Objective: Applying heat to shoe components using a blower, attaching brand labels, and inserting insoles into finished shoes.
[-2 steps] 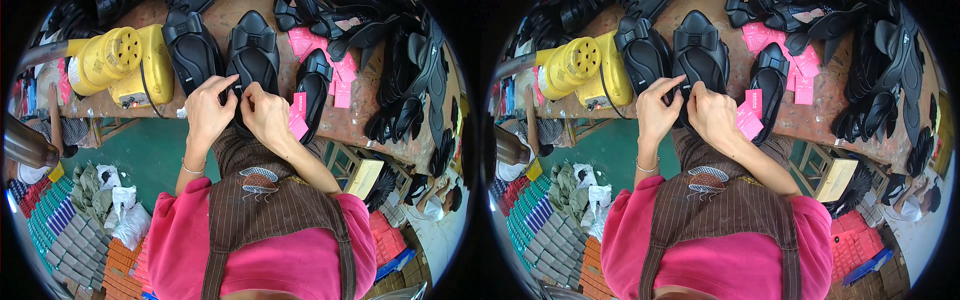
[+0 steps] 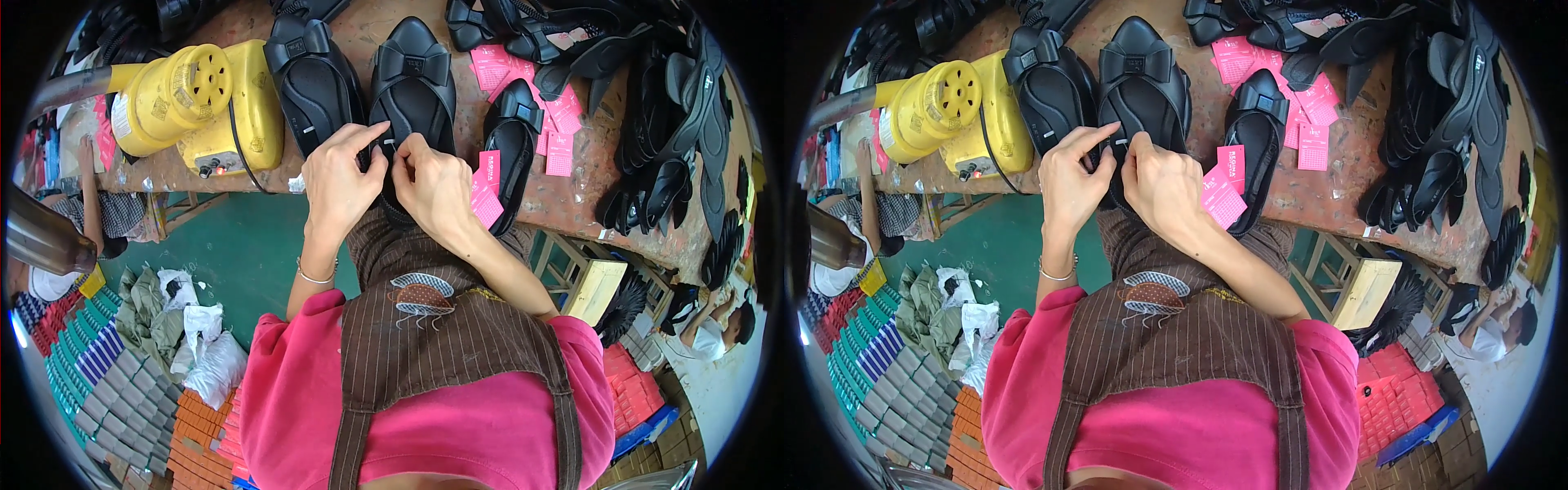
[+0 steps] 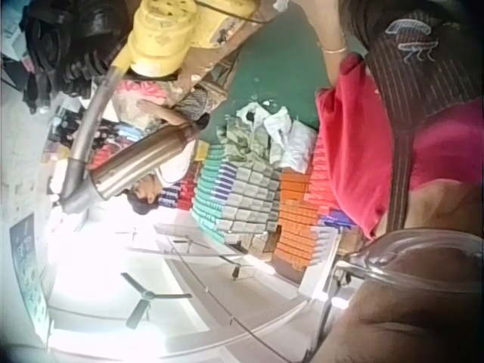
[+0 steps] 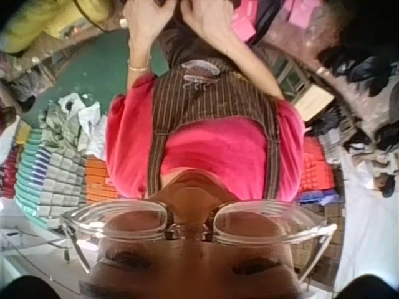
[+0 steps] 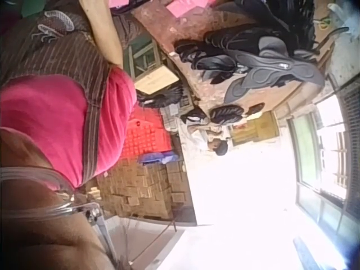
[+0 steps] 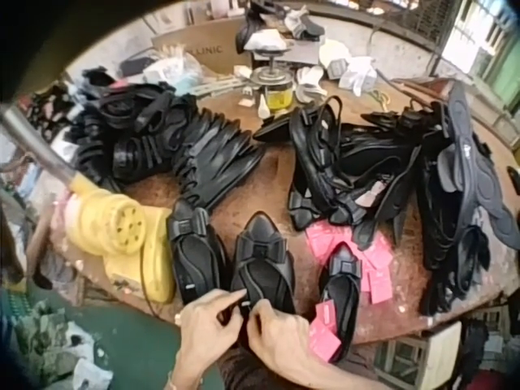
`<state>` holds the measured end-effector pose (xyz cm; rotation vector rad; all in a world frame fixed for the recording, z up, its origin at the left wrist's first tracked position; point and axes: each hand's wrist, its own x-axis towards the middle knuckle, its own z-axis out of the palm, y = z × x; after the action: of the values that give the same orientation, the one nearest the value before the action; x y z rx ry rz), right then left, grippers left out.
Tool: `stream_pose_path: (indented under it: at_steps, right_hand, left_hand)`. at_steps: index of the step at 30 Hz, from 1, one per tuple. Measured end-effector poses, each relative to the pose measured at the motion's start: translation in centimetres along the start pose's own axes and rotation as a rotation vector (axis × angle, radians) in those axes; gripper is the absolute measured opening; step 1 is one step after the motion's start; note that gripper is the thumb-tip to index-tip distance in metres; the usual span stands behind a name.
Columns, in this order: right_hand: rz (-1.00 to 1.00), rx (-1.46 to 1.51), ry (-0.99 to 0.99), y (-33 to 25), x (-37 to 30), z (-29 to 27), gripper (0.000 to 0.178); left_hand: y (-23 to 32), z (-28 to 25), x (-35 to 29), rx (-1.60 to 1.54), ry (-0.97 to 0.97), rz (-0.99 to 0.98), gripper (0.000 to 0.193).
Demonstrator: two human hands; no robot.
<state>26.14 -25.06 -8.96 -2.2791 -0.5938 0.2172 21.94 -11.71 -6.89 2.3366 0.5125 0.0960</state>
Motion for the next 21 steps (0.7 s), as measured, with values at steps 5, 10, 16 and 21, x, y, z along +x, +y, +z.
stream_pose_path:
  at_steps: [5, 10, 16, 21]
  right_hand:
    - [-0.03, 0.006, 0.008, -0.07, -0.16, -0.04, 0.008]
    - [-0.021, -0.011, -0.002, -0.06, -0.11, -0.04, 0.008]
    - [-0.009, -0.025, 0.026, 0.02, -0.06, 0.28, 0.009]
    - [-0.002, -0.031, 0.025, -0.04, 0.06, 0.32, 0.009]
  left_hand:
    - [0.07, -0.01, 0.0, 0.001, -0.006, -0.003, 0.028]
    - [0.01, 0.04, -0.05, 0.004, -0.004, -0.001, 0.028]
    - [0.1, -0.06, 0.0, -0.006, -0.019, -0.018, 0.028]
    - [0.14, -0.06, -0.02, -0.01, -0.014, -0.013, 0.029]
